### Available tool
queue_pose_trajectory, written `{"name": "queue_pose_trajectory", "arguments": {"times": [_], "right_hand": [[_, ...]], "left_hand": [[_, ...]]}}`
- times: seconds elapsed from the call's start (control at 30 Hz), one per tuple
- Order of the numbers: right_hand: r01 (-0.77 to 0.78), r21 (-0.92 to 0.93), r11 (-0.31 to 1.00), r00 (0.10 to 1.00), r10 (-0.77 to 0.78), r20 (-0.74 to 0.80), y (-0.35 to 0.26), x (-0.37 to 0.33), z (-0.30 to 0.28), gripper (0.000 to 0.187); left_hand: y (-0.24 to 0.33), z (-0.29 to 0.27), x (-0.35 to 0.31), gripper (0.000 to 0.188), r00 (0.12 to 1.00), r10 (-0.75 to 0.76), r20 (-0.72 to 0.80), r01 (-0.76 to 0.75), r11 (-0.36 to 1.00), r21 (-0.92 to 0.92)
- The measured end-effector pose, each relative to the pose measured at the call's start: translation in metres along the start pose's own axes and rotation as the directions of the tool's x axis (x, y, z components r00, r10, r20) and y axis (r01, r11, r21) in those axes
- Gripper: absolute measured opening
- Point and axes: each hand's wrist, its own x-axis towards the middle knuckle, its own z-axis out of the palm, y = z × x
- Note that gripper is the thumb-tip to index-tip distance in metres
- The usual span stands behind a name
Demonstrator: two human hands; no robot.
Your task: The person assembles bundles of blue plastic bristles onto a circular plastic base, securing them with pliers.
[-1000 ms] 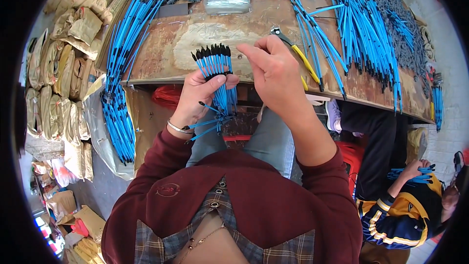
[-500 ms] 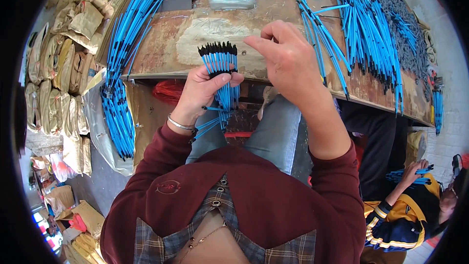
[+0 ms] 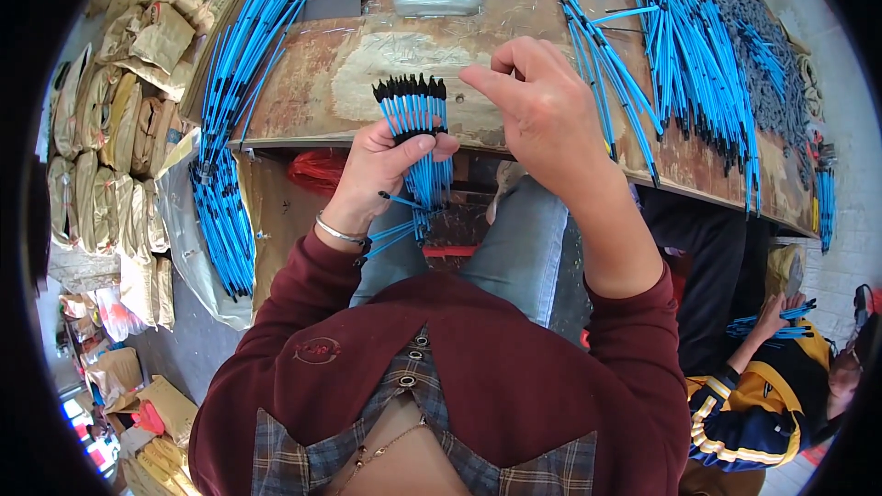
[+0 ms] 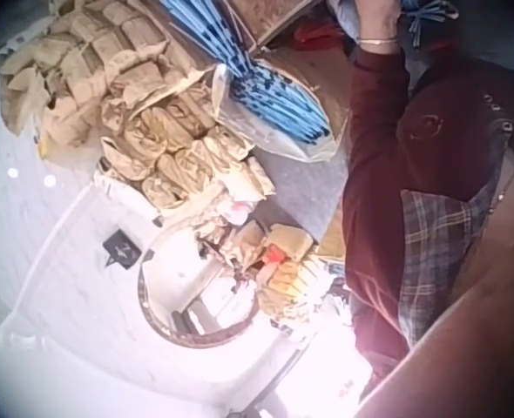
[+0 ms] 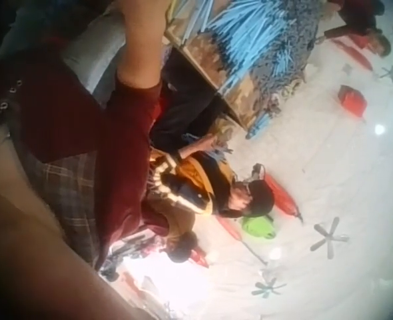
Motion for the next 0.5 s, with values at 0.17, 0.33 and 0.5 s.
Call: {"name": "queue_pose_trajectory", "arguments": {"times": [0.17,0.33,0.5], "right_hand": [[0.005,-0.019,1.0,1.0,-0.005,0.0,-0.002,0.001,0.003,0.027],[-0.033,0.04,0.999,0.999,0.033,-0.011,0.0,-0.003,0.001,0.025],[-0.11,0.213,0.971,0.994,0.113,-0.001,0.002,-0.002,0.012,0.022]], "left_hand": [[0.001,-0.002,0.0,0.021,1.0,0.015,-0.013,-0.014,1.0,0.017],[-0.004,0.001,0.005,0.023,0.998,0.026,0.054,-0.027,0.999,0.021],[0.002,-0.001,-0.001,0.021,1.0,-0.002,0.023,0.002,1.0,0.006]]}}
